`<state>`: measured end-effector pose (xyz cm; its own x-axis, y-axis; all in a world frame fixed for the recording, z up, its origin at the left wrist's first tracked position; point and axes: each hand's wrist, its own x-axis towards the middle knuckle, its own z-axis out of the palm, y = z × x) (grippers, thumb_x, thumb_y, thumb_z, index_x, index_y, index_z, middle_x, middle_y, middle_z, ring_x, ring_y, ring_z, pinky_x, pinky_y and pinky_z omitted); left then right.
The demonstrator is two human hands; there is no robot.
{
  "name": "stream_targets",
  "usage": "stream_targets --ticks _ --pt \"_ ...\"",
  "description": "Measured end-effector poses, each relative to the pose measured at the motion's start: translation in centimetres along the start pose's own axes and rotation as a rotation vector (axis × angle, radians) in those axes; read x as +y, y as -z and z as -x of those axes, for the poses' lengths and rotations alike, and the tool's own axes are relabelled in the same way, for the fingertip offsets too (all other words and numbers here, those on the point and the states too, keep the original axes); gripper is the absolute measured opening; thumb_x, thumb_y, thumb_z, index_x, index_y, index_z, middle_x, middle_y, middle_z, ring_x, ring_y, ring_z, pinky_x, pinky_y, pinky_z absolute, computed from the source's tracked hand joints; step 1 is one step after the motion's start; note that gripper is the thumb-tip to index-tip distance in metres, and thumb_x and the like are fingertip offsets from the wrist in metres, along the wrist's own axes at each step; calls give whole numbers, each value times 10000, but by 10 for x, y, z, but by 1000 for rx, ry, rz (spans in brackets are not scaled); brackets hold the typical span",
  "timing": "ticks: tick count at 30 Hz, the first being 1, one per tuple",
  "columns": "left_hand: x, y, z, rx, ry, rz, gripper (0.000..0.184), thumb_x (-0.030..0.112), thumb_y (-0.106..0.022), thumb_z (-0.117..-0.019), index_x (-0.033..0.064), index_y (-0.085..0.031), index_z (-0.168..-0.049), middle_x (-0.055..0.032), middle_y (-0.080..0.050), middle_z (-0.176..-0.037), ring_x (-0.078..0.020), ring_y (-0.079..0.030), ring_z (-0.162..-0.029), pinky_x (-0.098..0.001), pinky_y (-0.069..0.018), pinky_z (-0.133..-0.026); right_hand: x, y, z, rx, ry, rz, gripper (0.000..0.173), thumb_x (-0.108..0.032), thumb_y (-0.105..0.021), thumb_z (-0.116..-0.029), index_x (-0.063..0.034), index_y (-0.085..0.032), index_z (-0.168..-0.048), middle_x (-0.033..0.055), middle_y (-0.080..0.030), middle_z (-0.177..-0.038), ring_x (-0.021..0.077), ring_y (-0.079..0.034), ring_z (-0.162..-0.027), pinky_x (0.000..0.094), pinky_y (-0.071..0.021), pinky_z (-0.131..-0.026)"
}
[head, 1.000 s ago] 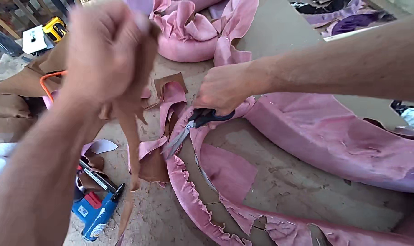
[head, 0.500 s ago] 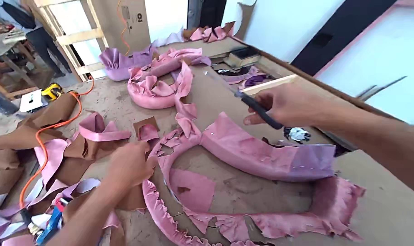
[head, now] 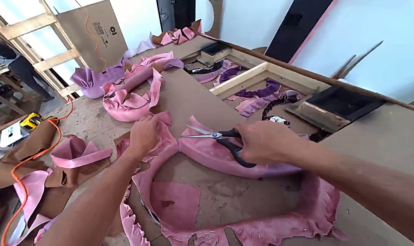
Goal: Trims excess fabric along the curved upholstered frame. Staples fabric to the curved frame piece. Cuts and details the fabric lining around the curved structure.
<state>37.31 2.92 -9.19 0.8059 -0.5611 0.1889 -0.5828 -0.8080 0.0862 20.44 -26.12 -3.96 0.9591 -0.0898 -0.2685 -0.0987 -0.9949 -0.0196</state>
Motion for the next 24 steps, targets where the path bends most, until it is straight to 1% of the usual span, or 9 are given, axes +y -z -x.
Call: stream_targets --ticks 3,6,9,11,13,17,18,21,24 --pt "6 4 -11 33 -361 -18 494 181 -620 -844 121 -635 -1334 -77 -643 -1384 -298 -534 -1369 -565 -441 -1085 -15 5 -4 -9 20 53 422 -535 -774 -750 -169 -663 -928 32 -630 -753 250 -654 -734 478 -490 -581" --pt "5 1 -17 -241 -434 -106 574 323 -726 -807 187 -636 -1358 -57 -658 -1355 -289 -509 -1390 -591 -317 -1175 -20 8 -14 12 17 95 379 -430 -786 -763 -130 -652 -951 63 -633 -781 277 -653 -738 492 -483 -572" --pt "-1 2 -22 -364 -426 -125 328 336 -740 -912 144 -739 -1177 -80 -688 -1268 -306 -555 -1313 -614 -300 -1172 -6 11 -32 23 -3 -4 576 -491 -807 -797 -57 -625 -1128 132 -654 -934 336 -668 -843 558 -524 -665" --pt "-4 -1 -24 -327 -488 -60 149 247 -703 -948 111 -758 -978 -77 -730 -1099 -288 -630 -1178 -604 -340 -1132 4 5 -47 26 -30 -144 775 -574 -819 -796 -9 -594 -1276 191 -654 -1115 376 -663 -993 610 -535 -802" --pt "-8 -6 -28 -294 -518 10 150 202 -675 -954 98 -730 -862 -76 -725 -982 -278 -668 -1076 -608 -390 -1086 9 -12 -63 106 -44 -247 811 -577 -805 -805 18 -583 -1309 221 -630 -1181 396 -643 -1045 629 -519 -840" --pt "-20 -25 -28 -254 -292 260 177 235 -697 -939 85 -729 -852 -97 -717 -862 -293 -696 -857 -597 -539 -790 -8 -57 -79 327 -59 -335 688 -474 -771 -845 -11 -603 -1325 236 -608 -1285 440 -630 -1107 652 -510 -878" --pt "-16 -30 -23 -211 -204 304 192 276 -709 -937 90 -753 -917 -114 -732 -890 -318 -706 -881 -630 -536 -800 -11 -67 -79 394 -55 -341 641 -442 -754 -853 -18 -617 -1314 238 -620 -1266 448 -634 -1095 658 -509 -867" --pt "27 -28 8 91 112 275 294 352 -713 -943 169 -775 -1164 -107 -734 -1211 -336 -634 -1219 -668 -346 -1138 -11 -80 -71 527 45 -332 533 -348 -671 -912 -27 -611 -1333 285 -632 -1240 517 -638 -1072 728 -493 -809" --pt "69 -8 71 315 310 264 392 255 -616 -983 145 -659 -1356 -71 -617 -1435 -272 -500 -1407 -595 -276 -1219 -17 -77 -71 498 125 -358 500 -298 -637 -971 20 -581 -1353 356 -587 -1280 591 -576 -1150 792 -440 -870"
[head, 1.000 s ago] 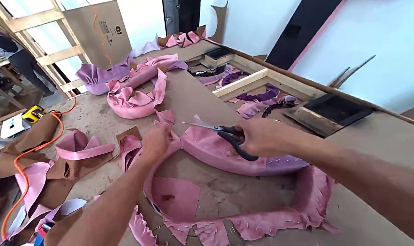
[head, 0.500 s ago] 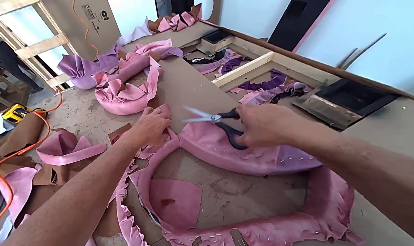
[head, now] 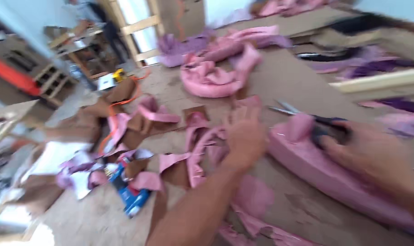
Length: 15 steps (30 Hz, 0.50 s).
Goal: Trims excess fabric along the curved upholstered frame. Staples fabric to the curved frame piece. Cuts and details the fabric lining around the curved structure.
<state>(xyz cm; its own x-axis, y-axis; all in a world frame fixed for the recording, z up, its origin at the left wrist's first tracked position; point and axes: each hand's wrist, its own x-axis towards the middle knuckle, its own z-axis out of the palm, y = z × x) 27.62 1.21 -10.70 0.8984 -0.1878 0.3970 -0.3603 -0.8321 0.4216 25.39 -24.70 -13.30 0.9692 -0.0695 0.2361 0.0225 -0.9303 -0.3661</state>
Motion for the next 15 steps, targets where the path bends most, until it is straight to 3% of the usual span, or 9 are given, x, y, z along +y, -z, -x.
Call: stream_targets --ticks 2,4,6,8,10,12,13,15 --pt "-2 41 56 56 -74 -9 338 244 -631 -989 130 -687 -1302 -53 -667 -1345 -225 -554 -1349 -564 -311 -1218 -19 9 3 -73 -73 -57 477 -194 -578 -1026 97 -514 -1399 410 -515 -1360 586 -512 -1264 764 -390 -996" --pt "-36 97 118 64 -86 -97 245 236 -656 -981 150 -737 -1196 -21 -717 -1225 -184 -630 -1231 -498 -423 -1150 -41 21 8 -108 -121 -52 465 -124 -545 -1042 144 -466 -1415 426 -492 -1384 573 -504 -1291 742 -385 -1033" --pt "-95 157 180 -8 126 -214 232 202 -658 -975 136 -753 -1176 -64 -725 -1211 -237 -661 -1175 -493 -505 -1052 -68 36 18 -88 -34 11 486 -122 -600 -1011 172 -470 -1376 445 -473 -1382 620 -514 -1241 783 -406 -969" --pt "-173 201 231 -203 358 -303 255 89 -629 -963 113 -743 -1191 -111 -711 -1238 -315 -662 -1180 -573 -533 -999 -107 49 34 -26 158 -3 508 -214 -663 -975 113 -544 -1346 410 -468 -1404 636 -537 -1174 808 -432 -877" --pt "-246 222 268 -512 382 -413 463 6 -641 -869 142 -682 -1310 -101 -646 -1372 -320 -565 -1326 -589 -457 -1081 -168 53 60 -106 289 -67 523 -350 -679 -963 -19 -593 -1359 285 -587 -1323 500 -631 -1108 716 -514 -850" --pt "-289 226 295 -688 214 -489 729 101 -786 -757 144 -568 -1452 -102 -555 -1499 -335 -421 -1463 -626 -300 -1185 -241 53 97 -295 394 -205 469 -364 -701 -943 -133 -633 -1345 130 -662 -1254 307 -666 -1110 562 -566 -920" --pt "-303 223 297 -689 93 -492 781 194 -846 -729 115 -567 -1453 -141 -558 -1491 -372 -410 -1469 -661 -251 -1202 -271 49 116 -374 444 -260 439 -375 -707 -933 -158 -657 -1311 83 -686 -1220 240 -678 -1094 505 -580 -924" --pt "-326 219 280 -645 -150 -408 767 312 -914 -673 28 -651 -1335 -240 -626 -1373 -461 -488 -1393 -711 -273 -1168 -319 36 145 -545 505 -323 424 -355 -713 -949 -116 -672 -1297 101 -695 -1234 255 -673 -1134 522 -554 -966"
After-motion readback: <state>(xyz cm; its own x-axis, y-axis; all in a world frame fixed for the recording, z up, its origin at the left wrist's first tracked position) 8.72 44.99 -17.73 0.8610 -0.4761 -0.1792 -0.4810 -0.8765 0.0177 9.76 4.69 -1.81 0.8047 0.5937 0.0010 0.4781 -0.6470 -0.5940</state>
